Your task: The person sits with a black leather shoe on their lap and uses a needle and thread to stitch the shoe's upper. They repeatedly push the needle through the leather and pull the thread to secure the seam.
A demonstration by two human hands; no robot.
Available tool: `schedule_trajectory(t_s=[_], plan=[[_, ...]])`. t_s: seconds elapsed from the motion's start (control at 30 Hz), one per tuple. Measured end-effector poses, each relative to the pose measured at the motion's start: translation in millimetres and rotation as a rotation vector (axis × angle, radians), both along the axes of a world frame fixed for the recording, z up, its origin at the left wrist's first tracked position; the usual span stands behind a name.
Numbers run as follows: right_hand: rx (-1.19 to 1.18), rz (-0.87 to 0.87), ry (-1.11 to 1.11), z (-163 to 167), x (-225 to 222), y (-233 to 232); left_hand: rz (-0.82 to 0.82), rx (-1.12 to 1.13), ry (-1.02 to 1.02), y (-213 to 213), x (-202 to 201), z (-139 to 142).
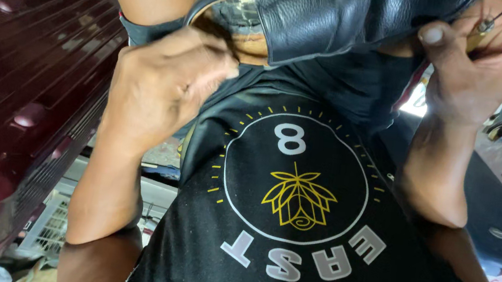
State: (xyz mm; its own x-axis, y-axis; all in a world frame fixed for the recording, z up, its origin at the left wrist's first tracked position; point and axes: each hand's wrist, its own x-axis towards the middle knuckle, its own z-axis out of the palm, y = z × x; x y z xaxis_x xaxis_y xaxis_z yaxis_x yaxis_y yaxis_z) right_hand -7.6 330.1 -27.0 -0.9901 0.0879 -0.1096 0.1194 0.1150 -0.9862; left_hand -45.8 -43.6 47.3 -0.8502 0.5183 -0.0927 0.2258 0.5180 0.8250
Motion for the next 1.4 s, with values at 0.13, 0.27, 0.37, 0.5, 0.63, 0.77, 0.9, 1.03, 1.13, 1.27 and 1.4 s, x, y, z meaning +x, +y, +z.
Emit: schedule_trajectory(t_s=[0.13,0.27,0.37,0.5,0.63,0.77,0.9,1.03,1.13,1.27,1.4], plan=[[-0.055,-0.042,-0.063,1.1,4.8,-0.7,0.213,0.254,-0.347,-2.2,6.5,-4.9],[0.007,-0.082,-0.143,11.1,6.1,-5.3,0.408,0.484,-0.594,2.9,8.9,-6.2],[0.026,-0.074,-0.15,19.1,5.4,-9.9,0.459,0.467,-0.529,7.8,6.7,-4.3],[-0.004,-0.113,-0.14,24.2,2.5,-12.2,0.201,-0.104,0.041,1.7,6.1,-3.0],[-0.081,-0.118,-0.129,17.2,1.8,-15.7,0.264,-0.281,0.061,-45.8,16.7,-8.2],[-0.062,-0.148,-0.075,8.4,3.4,-19.3,0.422,-0.584,0.328,-116.0,34.6,-39.8],[-0.088,-0.129,0.01,3.1,0.8,-17.8,0.775,-0.267,0.099,-140.2,52.3,-86.0],[-0.067,-0.104,-0.01,3.4,-0.8,-14.4,0.79,-0.309,0.13,-108.6,56.9,-93.9],[-0.06,-0.125,-0.056,2.9,-1.6,-12.8,0.821,-0.496,0.412,-71.8,42.7,-58.5],[-0.096,-0.171,-0.127,-3.4,-4.4,-9.0,0.452,-0.228,0.371,-4.0,30.6,-1.4],[-0.093,-0.093,-0.065,-11.1,-0.7,-0.5,0.087,-0.171,0.241,43.6,4.5,-7.3]])
